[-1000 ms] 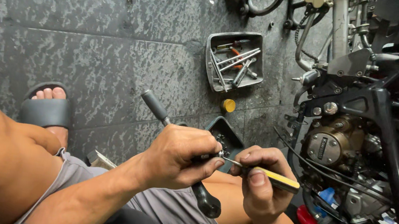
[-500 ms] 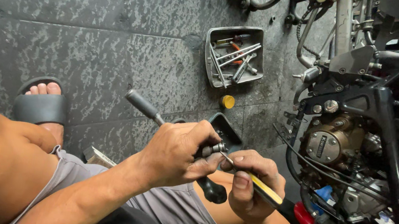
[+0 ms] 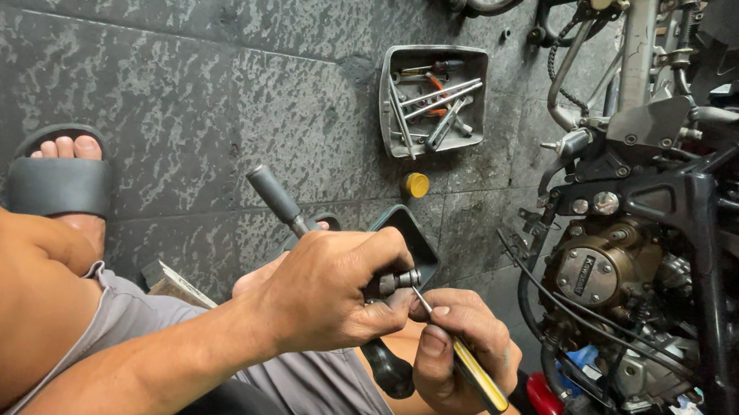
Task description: The person grinds a metal part with an angle grinder, then assembles it with a bracket, bolt, and nut using a screwdriver. The person sits on the floor in a workshop and handles the parts one at a time.
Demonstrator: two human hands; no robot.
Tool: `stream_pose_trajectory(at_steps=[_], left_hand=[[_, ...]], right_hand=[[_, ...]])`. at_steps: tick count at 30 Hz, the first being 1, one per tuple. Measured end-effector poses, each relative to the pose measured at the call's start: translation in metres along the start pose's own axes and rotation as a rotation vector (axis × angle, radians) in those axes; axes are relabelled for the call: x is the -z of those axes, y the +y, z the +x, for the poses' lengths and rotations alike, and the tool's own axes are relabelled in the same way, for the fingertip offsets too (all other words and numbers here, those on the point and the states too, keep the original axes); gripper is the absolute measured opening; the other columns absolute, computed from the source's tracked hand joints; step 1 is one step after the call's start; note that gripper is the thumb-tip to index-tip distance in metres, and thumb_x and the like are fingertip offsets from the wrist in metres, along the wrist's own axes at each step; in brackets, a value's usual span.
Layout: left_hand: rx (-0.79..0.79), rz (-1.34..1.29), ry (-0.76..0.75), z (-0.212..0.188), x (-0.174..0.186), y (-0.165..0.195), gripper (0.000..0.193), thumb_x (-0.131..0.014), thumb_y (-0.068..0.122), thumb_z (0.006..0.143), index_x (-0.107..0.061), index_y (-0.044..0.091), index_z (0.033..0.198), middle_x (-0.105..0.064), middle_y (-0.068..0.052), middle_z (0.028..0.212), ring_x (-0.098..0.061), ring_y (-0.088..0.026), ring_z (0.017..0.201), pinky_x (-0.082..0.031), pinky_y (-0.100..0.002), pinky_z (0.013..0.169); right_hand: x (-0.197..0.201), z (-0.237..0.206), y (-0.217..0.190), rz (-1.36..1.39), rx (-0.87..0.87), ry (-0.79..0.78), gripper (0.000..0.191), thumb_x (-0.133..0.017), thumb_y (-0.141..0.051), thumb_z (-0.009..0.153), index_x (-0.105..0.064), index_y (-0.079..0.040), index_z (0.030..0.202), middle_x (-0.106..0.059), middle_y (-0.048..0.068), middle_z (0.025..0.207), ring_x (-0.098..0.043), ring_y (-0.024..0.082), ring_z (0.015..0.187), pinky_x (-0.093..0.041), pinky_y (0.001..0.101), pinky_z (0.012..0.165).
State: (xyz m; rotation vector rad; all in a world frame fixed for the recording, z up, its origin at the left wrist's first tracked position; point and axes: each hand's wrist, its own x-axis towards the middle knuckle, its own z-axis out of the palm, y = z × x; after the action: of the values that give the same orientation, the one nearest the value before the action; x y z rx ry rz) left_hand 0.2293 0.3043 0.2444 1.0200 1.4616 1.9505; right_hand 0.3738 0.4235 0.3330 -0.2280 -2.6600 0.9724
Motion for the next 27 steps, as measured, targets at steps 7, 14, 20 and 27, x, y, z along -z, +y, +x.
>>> stream_pose_trajectory(at_steps=[7,14,20,27], left_hand=[[0.004,-0.049,-0.009,-0.003,-0.002,-0.001,0.024,-0.077,0.017,0.087,-0.058,0.005,0.097,-0.067,-0.009,0.075,-0.069,-0.029,0.066,-0.051,-0.038,0.055],[0.013,-0.090,-0.012,-0.005,-0.008,-0.004,0.023,-0.076,0.016,0.088,-0.058,0.005,0.097,-0.066,-0.010,0.073,-0.069,-0.028,0.064,-0.050,-0.038,0.054],[0.032,-0.114,-0.037,-0.007,-0.014,-0.008,0.023,-0.076,0.016,0.088,-0.059,0.004,0.097,-0.065,-0.010,0.072,-0.067,-0.029,0.062,-0.049,-0.038,0.054],[-0.005,-0.156,-0.043,-0.011,-0.019,-0.010,0.023,-0.076,0.015,0.087,-0.059,0.004,0.097,-0.066,-0.010,0.076,-0.068,-0.028,0.066,-0.051,-0.037,0.057]], right_hand=[[-0.001,0.002,-0.001,-0.082,0.029,0.005,0.012,-0.056,-0.006,0.103,-0.058,0.003,0.111,-0.070,0.017,0.096,-0.073,0.024,0.085,-0.062,0.0325,0.077],[-0.003,-0.004,0.005,-0.102,0.026,0.006,0.015,-0.055,-0.013,0.106,-0.059,0.001,0.108,-0.069,0.015,0.094,-0.072,0.022,0.082,-0.060,0.0302,0.073],[-0.006,-0.011,0.012,-0.110,0.063,0.051,0.018,-0.055,-0.016,0.107,-0.059,0.001,0.107,-0.068,0.015,0.092,-0.069,0.022,0.079,-0.057,0.0298,0.070],[-0.007,-0.014,0.015,-0.108,0.082,0.055,0.017,-0.056,-0.013,0.106,-0.059,0.003,0.106,-0.067,0.016,0.089,-0.064,0.019,0.073,-0.055,0.0301,0.066]])
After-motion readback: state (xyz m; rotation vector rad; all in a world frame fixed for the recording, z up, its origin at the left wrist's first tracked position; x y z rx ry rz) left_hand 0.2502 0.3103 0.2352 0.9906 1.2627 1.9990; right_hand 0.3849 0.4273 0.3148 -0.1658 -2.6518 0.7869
